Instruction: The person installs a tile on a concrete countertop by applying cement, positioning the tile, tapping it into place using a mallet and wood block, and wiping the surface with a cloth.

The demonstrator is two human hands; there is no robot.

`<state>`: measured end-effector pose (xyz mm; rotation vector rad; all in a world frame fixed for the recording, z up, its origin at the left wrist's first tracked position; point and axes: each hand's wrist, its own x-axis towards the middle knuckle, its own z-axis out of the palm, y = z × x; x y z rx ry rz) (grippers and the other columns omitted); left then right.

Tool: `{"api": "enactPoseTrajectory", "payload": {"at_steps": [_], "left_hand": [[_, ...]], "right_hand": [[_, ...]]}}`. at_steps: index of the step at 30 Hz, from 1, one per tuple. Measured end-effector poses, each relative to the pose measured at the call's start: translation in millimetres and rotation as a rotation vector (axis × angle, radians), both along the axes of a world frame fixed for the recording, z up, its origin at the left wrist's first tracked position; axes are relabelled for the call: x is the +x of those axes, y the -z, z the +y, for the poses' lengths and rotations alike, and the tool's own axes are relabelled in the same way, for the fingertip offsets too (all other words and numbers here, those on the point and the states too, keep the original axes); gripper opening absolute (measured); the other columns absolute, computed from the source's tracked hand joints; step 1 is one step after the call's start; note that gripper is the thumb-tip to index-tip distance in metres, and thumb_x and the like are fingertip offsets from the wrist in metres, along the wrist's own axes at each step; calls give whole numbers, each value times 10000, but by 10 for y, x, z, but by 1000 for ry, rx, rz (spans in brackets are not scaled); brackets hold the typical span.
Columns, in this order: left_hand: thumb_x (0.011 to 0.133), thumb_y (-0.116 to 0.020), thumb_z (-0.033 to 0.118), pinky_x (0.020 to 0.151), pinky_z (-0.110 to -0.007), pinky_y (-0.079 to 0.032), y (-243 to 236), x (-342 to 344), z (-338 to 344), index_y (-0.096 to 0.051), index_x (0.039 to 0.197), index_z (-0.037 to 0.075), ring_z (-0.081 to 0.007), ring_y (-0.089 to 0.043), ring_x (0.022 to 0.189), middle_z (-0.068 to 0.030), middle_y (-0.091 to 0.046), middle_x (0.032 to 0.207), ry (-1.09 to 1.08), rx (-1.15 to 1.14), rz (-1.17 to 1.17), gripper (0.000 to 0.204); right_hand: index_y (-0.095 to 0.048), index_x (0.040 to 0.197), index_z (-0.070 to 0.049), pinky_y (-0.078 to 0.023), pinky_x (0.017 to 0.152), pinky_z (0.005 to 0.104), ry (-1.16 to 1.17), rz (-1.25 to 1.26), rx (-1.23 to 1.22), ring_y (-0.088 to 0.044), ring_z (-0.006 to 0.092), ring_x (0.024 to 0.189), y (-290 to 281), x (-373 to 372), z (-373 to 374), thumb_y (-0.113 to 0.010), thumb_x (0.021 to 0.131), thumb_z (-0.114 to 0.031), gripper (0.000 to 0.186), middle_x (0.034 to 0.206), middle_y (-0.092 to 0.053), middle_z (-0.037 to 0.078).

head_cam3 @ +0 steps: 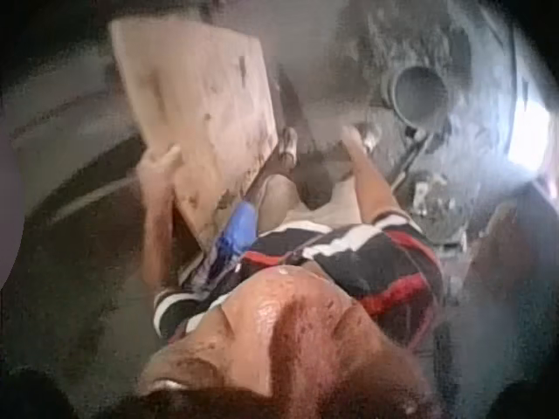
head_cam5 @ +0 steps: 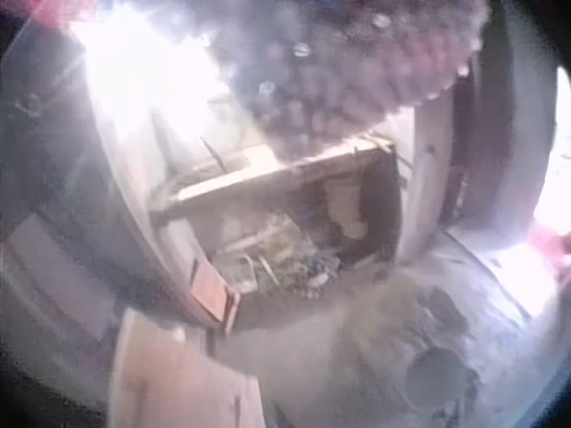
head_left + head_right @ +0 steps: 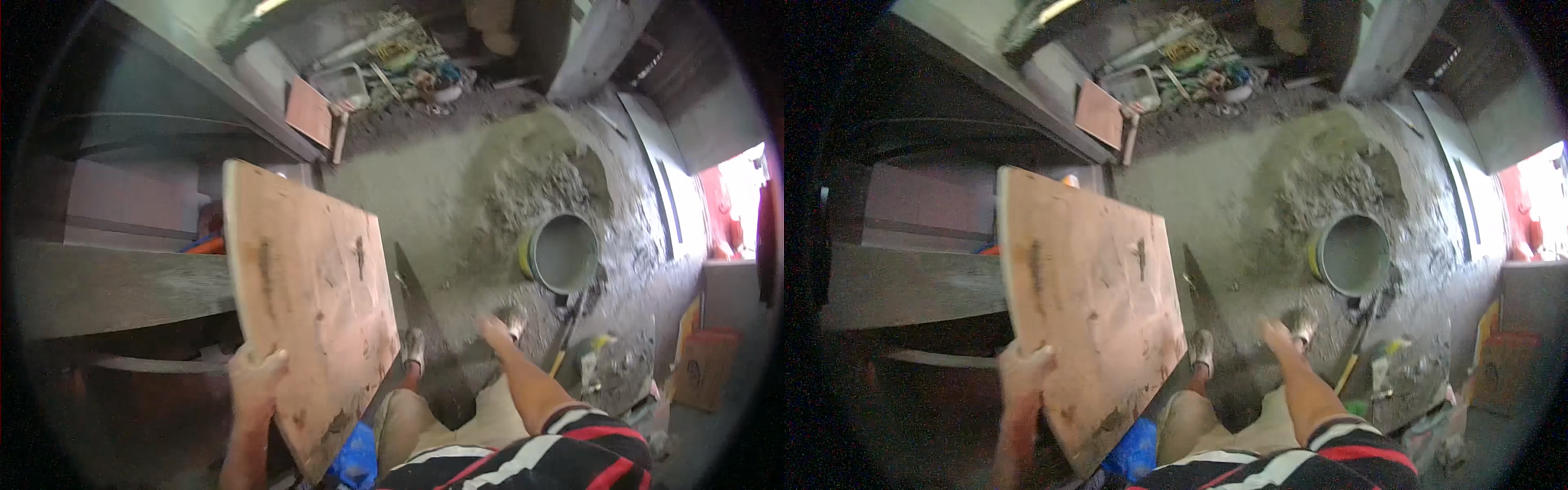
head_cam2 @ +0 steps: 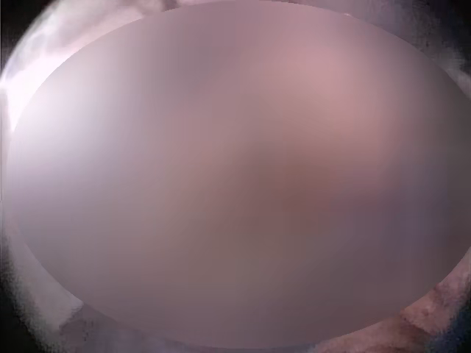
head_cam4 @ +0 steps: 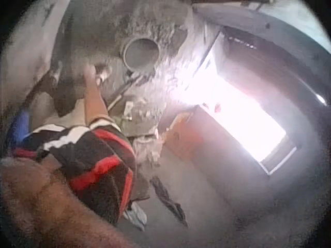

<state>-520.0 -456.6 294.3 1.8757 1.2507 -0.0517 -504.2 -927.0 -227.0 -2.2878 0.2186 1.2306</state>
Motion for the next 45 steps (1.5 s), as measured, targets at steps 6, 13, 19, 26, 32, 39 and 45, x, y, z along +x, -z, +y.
{"api": "enactPoseTrajectory", "payload": {"at_steps": [6,13,19,26,32,39,45], "left_hand": [[811,-735,87,663,-301,-512,570,-535,471,-707,994,-51,-110,-617,730,-30,-680,828,55,59,-59,231],[814,-720,84,694,-293,-508,837,-1024,835,-721,1027,-45,-112,-624,750,-29,-693,855,-58,8,-81,249],[830,-717,67,722,-293,-516,1377,-1351,1141,-718,1061,-46,-117,-630,773,-41,-707,911,-52,22,-152,258],[838,-728,58,713,-301,-524,1565,-1133,1478,-714,992,-32,-111,-628,768,-27,-709,894,12,-39,-239,179],[826,-742,80,700,-313,-523,1849,-1352,1888,-711,965,-45,-107,-621,738,-34,-708,834,-4,24,-253,189],[794,-762,101,715,-349,-534,1985,-1647,2263,-692,951,-57,-172,-660,746,-96,-722,840,82,202,-102,233],[809,-740,126,813,-432,-549,2075,-1605,2229,-663,995,-72,-351,-711,859,-218,-726,939,189,308,-140,283]], "right_hand": [[-689,1148,-5,-559,690,483,-26,-254,39,-687,345,738,-744,-540,-1070,-575,990,-460,495,852,-689,202],[-734,1001,-30,-543,660,441,557,-52,-139,-680,262,694,-490,-603,-1569,-603,966,-384,378,797,-669,129],[-732,994,-10,-540,794,454,162,-198,11,-711,348,827,-1209,-107,-674,-554,960,-365,399,921,-735,210],[-725,1025,-10,-527,843,473,155,-131,103,-706,393,941,-1865,176,-114,-542,963,-390,427,983,-738,226],[-728,1100,-16,-557,794,452,41,-153,-57,-727,346,898,-1605,-31,-296,-565,949,-450,488,949,-748,210],[-760,1046,-32,-570,661,421,-72,-88,-148,-731,304,749,-1445,-462,-426,-551,961,-495,515,877,-750,186],[-747,1131,-81,-564,787,466,-9,-156,-71,-731,350,875,-1504,-496,-209,-523,988,-515,509,978,-752,213]]}}
